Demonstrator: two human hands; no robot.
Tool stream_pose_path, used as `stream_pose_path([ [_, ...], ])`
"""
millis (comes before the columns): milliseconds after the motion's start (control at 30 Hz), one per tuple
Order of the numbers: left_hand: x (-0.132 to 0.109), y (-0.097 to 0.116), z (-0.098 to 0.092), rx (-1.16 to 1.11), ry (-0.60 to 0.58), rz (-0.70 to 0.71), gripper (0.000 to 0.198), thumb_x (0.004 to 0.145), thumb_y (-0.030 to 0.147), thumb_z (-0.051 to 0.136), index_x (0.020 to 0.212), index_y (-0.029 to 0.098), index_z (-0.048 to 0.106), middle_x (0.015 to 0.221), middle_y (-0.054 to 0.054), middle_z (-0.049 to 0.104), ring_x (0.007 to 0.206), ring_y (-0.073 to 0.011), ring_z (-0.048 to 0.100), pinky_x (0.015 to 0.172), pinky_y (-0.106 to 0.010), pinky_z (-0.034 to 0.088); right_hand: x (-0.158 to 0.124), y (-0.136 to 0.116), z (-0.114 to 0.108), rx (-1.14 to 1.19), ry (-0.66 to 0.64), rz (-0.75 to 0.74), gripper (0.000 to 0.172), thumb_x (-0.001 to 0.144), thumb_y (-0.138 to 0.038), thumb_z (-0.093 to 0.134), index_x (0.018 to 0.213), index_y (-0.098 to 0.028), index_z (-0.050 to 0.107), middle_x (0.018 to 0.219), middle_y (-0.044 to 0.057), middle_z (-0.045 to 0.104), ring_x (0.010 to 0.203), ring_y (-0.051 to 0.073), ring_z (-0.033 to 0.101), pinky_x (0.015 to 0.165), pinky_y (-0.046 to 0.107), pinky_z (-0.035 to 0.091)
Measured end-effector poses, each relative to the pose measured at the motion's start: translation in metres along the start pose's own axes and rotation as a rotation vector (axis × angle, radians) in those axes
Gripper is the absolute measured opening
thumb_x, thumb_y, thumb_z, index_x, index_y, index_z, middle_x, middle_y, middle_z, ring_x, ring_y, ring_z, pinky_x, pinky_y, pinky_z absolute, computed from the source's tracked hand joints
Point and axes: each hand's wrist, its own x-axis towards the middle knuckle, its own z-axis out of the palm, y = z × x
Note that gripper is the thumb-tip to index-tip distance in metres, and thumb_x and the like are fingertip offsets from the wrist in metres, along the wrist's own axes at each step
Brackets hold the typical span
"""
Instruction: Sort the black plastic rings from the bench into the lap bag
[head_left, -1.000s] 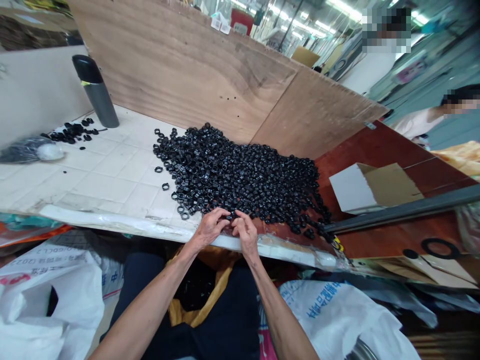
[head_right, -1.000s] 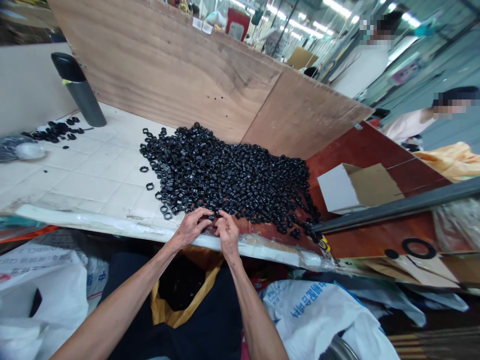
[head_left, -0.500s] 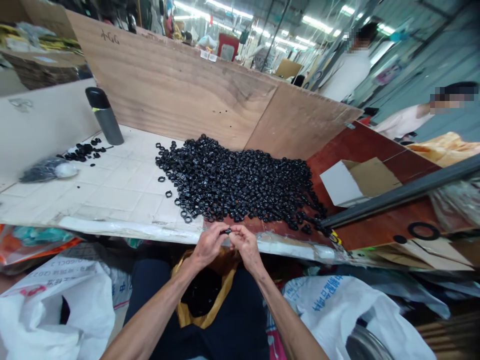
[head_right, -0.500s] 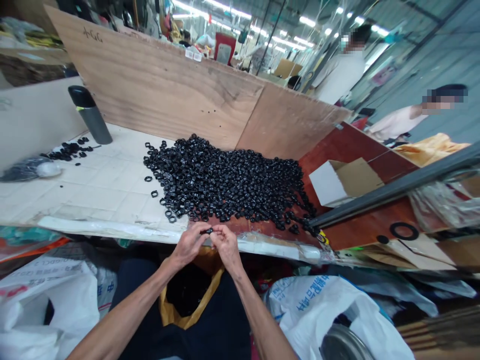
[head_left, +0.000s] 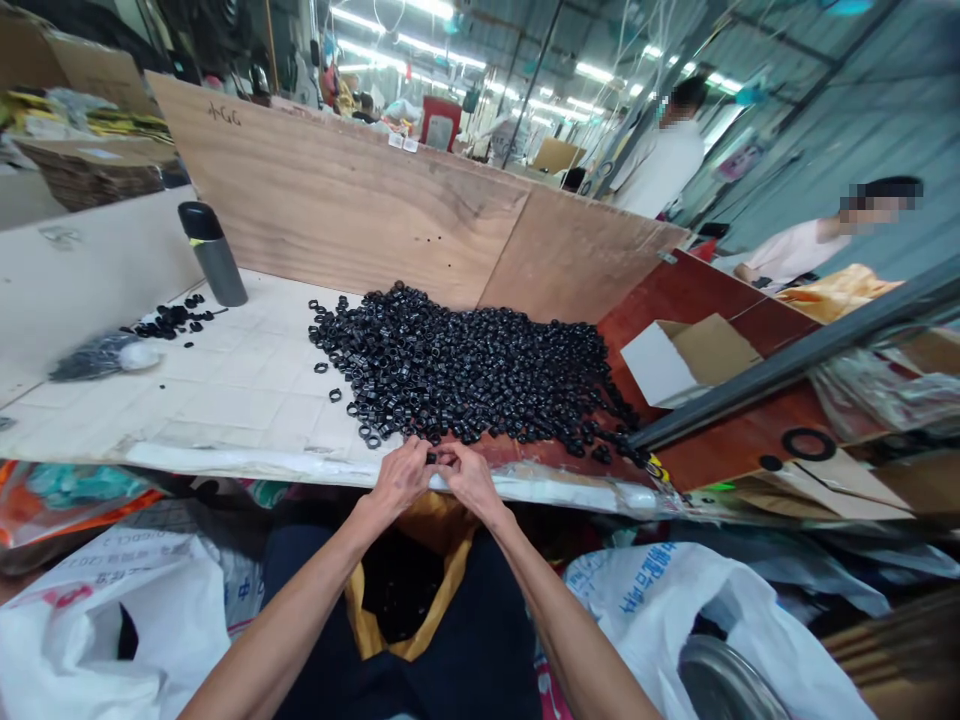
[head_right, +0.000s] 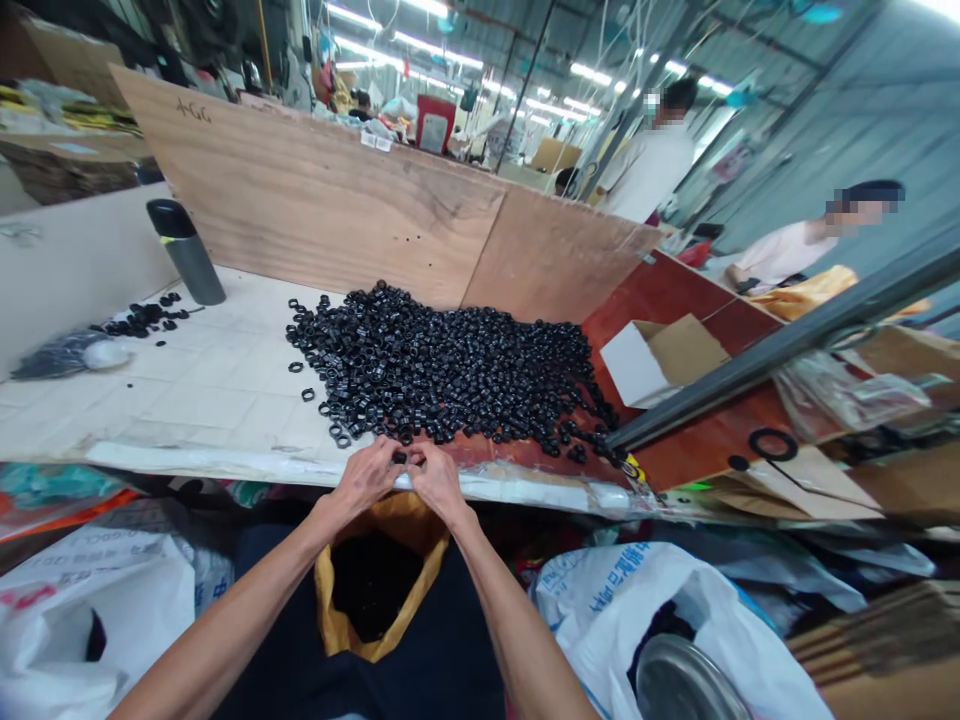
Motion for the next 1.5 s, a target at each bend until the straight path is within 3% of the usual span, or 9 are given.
stream_pose_path([
  [200,0.011,-0.020,0.020,-0.167,0.057,0.021,0.021,0.091,0.019,0.059,0.111,0.024,0.066,0.103,-0.003,0.072,0.093,-0.0196,0.069,0.082,-0.030,0.052,0.002,0.006,0.001,0.008,0.016,-0.107,0.024,0.085,-0.029,0.066,0.106,-0.022,0.072,0.091,0.003,0.067,0.071,0.015,0.058,0.067,0.026,0.047],
  [400,0.004,-0.027,0.016,-0.423,0.055,0.102,0.019,0.095,0.022,0.052,0.106,0.027,0.067,0.096,0.000,0.074,0.088,-0.0178,0.070,0.080,-0.030,0.052,0.002,0.009,0.008,0.092,0.063,-0.103,0.012,0.085,-0.033,0.066,0.085,-0.021,0.069,0.076,0.000,0.063,0.064,0.014,0.053,0.064,0.025,0.042],
  [500,0.003,-0.031,0.019,-0.462,0.260,0.017,0.018,0.095,0.019,0.049,0.101,0.022,0.066,0.094,-0.003,0.069,0.086,-0.0178,0.068,0.079,-0.030,0.053,0.005,0.015,0.011,0.118,0.132,-0.023,0.013,0.082,-0.029,0.065,0.091,-0.020,0.068,0.067,-0.003,0.058,0.056,0.013,0.049,0.059,0.025,0.042],
  [600,0.009,-0.033,0.026,-0.374,0.460,-0.145,0.016,0.089,0.016,0.055,0.102,0.018,0.064,0.098,-0.007,0.061,0.083,-0.0198,0.064,0.077,-0.033,0.054,0.009,0.019,0.010,0.170,0.211,0.008,0.025,0.082,-0.027,0.062,0.105,-0.018,0.069,0.081,0.000,0.062,0.060,0.013,0.053,0.062,0.026,0.046],
  [700,0.018,-0.030,0.031,-0.250,0.414,-0.197,0.017,0.086,0.015,0.060,0.102,0.019,0.065,0.099,-0.007,0.058,0.079,-0.0204,0.062,0.074,-0.034,0.053,0.010,0.021,0.008,0.191,0.188,-0.005,0.021,0.084,-0.029,0.060,0.098,-0.019,0.072,0.091,0.003,0.063,0.062,0.012,0.056,0.063,0.026,0.048],
  [867,0.021,-0.022,0.029,-0.189,0.263,-0.099,0.011,0.091,0.017,0.057,0.091,0.021,0.067,0.097,-0.004,0.058,0.077,-0.0172,0.061,0.071,-0.029,0.050,0.009,0.024,0.011,0.224,0.256,0.031,0.018,0.082,-0.032,0.062,0.091,-0.018,0.068,0.085,0.002,0.064,0.058,0.011,0.057,0.059,0.025,0.048],
  [1100,0.010,-0.027,0.030,-0.380,0.368,-0.037,0.010,0.088,0.021,0.061,0.098,0.020,0.060,0.090,-0.002,0.065,0.081,-0.0180,0.065,0.076,-0.031,0.053,0.008,0.023,0.015,0.261,0.276,0.119,0.018,0.074,-0.033,0.067,0.085,-0.019,0.063,0.058,-0.007,0.054,0.050,0.011,0.049,0.051,0.023,0.041],
  [1300,0.012,-0.030,0.035,-0.452,0.380,0.018,0.022,0.084,0.016,0.062,0.106,0.020,0.060,0.095,-0.002,0.065,0.074,-0.0150,0.063,0.074,-0.030,0.054,0.004,0.016,0.001,0.415,0.140,0.152,0.025,0.076,-0.036,0.065,0.093,-0.019,0.070,0.069,0.000,0.065,0.060,0.016,0.060,0.057,0.026,0.049],
  [1500,0.013,-0.031,0.031,-0.440,0.321,0.098,0.026,0.084,0.012,0.061,0.108,0.020,0.064,0.099,-0.004,0.064,0.086,-0.0174,0.063,0.079,-0.031,0.054,0.005,0.012,0.000,0.555,0.181,0.205,0.026,0.074,-0.038,0.074,0.090,-0.019,0.070,0.078,0.002,0.071,0.066,0.017,0.065,0.066,0.030,0.055],
])
